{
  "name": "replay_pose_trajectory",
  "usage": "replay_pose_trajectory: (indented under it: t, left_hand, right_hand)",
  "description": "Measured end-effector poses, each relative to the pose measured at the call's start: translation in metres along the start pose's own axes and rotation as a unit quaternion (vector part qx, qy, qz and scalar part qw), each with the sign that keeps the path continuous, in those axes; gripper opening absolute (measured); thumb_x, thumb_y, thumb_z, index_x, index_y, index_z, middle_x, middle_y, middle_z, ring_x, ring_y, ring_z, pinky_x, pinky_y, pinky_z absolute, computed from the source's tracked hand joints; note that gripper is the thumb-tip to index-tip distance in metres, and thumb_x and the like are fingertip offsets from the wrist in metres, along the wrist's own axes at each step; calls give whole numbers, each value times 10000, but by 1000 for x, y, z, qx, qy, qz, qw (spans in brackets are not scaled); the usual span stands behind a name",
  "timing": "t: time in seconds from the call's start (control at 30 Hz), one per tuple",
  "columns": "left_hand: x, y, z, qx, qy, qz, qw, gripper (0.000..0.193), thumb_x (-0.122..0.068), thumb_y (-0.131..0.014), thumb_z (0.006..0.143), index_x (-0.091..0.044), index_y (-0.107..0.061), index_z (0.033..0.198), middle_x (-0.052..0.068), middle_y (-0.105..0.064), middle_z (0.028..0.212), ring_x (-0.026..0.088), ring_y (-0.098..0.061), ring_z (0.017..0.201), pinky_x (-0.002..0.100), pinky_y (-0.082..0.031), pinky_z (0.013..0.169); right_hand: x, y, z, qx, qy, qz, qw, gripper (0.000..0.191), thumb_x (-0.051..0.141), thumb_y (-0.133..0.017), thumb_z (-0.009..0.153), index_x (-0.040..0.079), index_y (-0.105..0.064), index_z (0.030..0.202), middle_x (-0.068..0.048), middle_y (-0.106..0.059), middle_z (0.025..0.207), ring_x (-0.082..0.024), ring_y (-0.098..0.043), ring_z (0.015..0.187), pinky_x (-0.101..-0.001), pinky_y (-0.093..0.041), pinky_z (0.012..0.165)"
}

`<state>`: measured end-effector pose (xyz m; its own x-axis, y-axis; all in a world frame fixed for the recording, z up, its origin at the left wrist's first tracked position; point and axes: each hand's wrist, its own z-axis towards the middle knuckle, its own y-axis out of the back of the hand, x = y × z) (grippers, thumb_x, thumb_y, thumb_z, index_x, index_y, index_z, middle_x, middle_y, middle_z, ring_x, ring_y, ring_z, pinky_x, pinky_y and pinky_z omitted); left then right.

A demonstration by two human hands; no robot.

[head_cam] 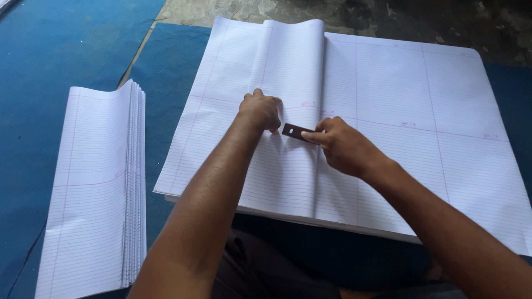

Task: The person folds large sheets of lined paper in half using a small rectangular tool to press the crease. They repeatedly fold, crease, and stack the sheets on the floor.

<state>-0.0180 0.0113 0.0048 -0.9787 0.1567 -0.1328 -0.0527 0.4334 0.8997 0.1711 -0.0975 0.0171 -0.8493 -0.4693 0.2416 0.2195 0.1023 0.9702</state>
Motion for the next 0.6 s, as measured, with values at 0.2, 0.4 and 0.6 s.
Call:
replay_pose_trajectory:
  t: [0.2,0.4,0.6]
  left_hand:
    - [-2,2,-4,10,4,-5,1000,840,-229,-882,751,-256,-490,1493,214,-453,1478,409,-465,1353,441,-565,1008]
    - [-7,7,-7,9,0,-15,1000,979,-177,-905,713,-260,-389,1541,232,-408,1500,449,-432,1364,419,-573,997]
    - [-11,10,-11,30,-7,33,999,991,-212,-889,742,-224,-350,1573,253,-448,1482,458,-463,1349,422,-542,1027]
  right_hand:
    - [-2,-18,-6,14,-11,-54,998,392,3,-590,939,221,-705,1245,-95,-658,1077,-203,-618,956,-311,-600,812]
    - [-21,-31,-1,-15,10,-86,996,488,-69,-620,878,259,-719,1226,-73,-668,1072,-197,-623,949,-284,-608,835]
    - [-43,-34,14,-63,29,-94,993,440,-53,-609,899,245,-737,1196,-85,-682,1095,-193,-630,973,-276,-610,862]
